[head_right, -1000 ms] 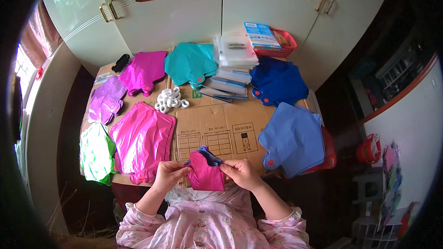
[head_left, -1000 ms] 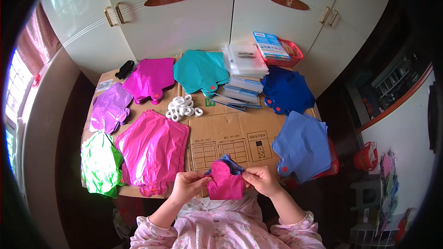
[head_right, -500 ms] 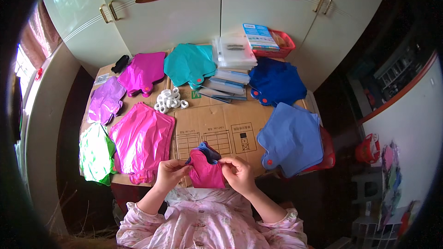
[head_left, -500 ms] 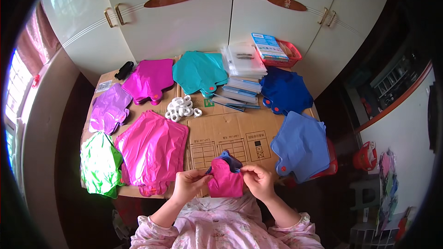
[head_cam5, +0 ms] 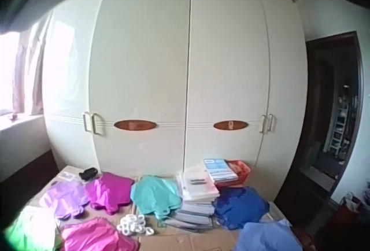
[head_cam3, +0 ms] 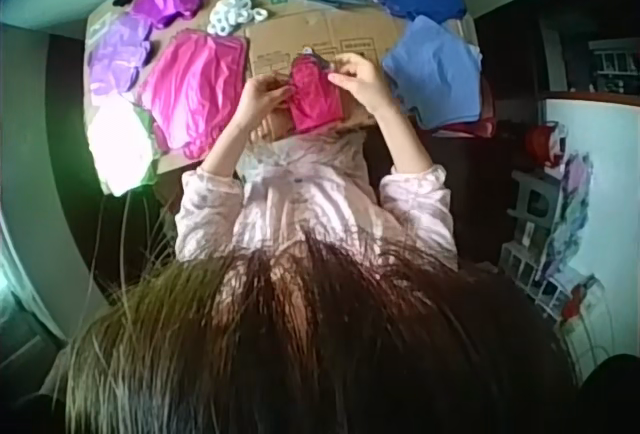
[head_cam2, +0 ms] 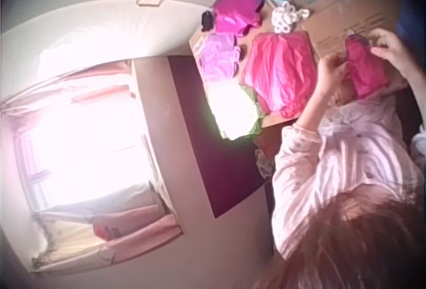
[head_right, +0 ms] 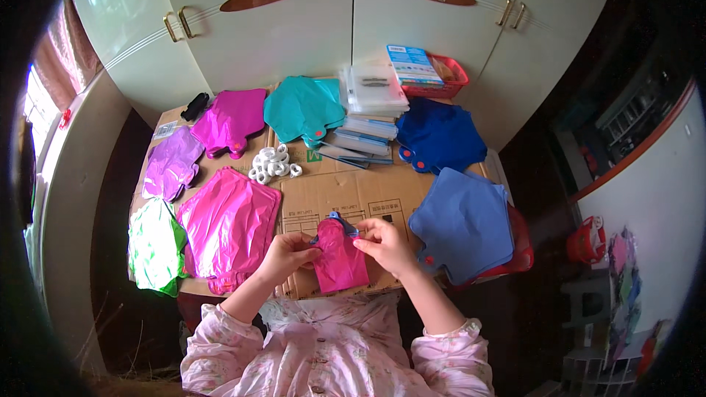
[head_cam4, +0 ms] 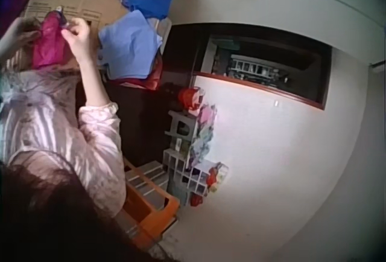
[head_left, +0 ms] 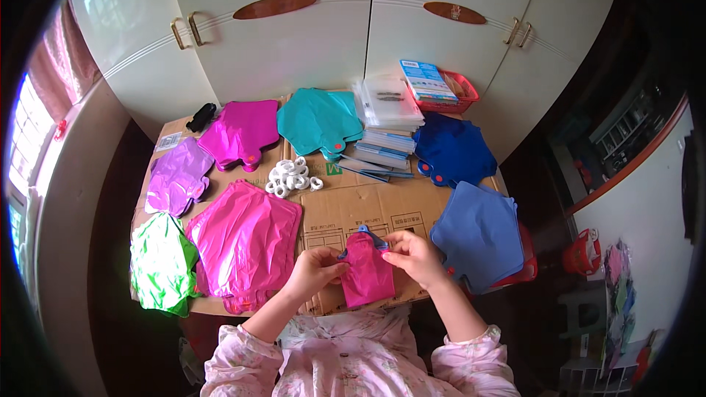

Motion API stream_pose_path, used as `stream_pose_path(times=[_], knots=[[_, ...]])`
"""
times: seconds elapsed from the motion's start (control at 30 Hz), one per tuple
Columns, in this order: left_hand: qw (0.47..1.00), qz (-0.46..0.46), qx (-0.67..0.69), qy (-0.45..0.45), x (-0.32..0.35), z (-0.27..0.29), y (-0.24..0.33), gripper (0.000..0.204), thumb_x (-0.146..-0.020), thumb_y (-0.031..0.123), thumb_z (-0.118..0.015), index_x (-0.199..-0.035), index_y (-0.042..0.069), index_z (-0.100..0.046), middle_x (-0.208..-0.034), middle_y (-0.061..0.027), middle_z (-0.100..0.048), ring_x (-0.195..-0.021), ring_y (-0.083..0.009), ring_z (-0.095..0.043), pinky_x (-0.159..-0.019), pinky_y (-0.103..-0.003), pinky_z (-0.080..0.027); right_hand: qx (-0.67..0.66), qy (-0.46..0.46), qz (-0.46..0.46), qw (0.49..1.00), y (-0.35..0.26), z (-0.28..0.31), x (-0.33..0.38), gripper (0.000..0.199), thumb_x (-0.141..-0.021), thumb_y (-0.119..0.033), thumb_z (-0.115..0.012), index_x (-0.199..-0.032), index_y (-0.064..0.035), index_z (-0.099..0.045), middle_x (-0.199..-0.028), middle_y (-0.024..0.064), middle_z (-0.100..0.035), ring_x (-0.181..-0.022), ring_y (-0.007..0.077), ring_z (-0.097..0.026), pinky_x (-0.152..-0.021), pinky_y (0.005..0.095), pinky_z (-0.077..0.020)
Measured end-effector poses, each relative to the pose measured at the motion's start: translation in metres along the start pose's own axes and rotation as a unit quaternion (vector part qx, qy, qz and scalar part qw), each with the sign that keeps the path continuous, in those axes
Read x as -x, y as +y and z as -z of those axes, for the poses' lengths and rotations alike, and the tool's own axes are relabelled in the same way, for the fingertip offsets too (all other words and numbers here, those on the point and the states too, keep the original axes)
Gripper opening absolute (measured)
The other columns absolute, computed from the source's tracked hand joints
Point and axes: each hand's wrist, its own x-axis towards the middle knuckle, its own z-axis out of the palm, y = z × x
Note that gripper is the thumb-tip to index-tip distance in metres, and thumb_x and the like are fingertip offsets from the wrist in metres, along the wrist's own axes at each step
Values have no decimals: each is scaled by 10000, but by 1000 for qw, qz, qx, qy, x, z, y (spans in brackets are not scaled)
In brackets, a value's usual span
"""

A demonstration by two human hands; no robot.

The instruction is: Folding colorful foil sheets and placing them into small plastic bags.

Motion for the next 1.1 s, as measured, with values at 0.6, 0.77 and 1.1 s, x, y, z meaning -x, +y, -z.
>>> stream_pose_path(times=[0.6, 0.77, 1.1], knots=[[904, -142, -400, 55, -23, 6, 18, 135, -738, 154, -695, -809, 40, -714, -723, -137, -672, -645, -253, -662, -627, -338, -530, 343, -49, 85, 934, 0, 13, -43, 138, -742, -131, -713, -853, -50, -697, -786, 91, -664, -704, 222, -642, -647, 324, -484], [859, -248, -446, 53, -17, 7, 2, 125, -734, 142, -683, -813, 46, -699, -735, -119, -653, -676, -299, -645, -643, -368, -529, 385, -48, 188, 902, 7, 13, -42, 99, -724, -92, -685, -800, -28, -675, -794, 105, -652, -745, 278, -640, -661, 356, -495], [843, -226, -483, 67, -21, -1, 7, 206, -708, 206, -722, -834, 46, -690, -768, -109, -632, -741, -294, -633, -667, -382, -517, 365, -60, 222, 902, 12, 15, -44, 83, -730, -59, -651, -803, -21, -663, -817, 114, -641, -757, 293, -632, -671, 361, -497]])
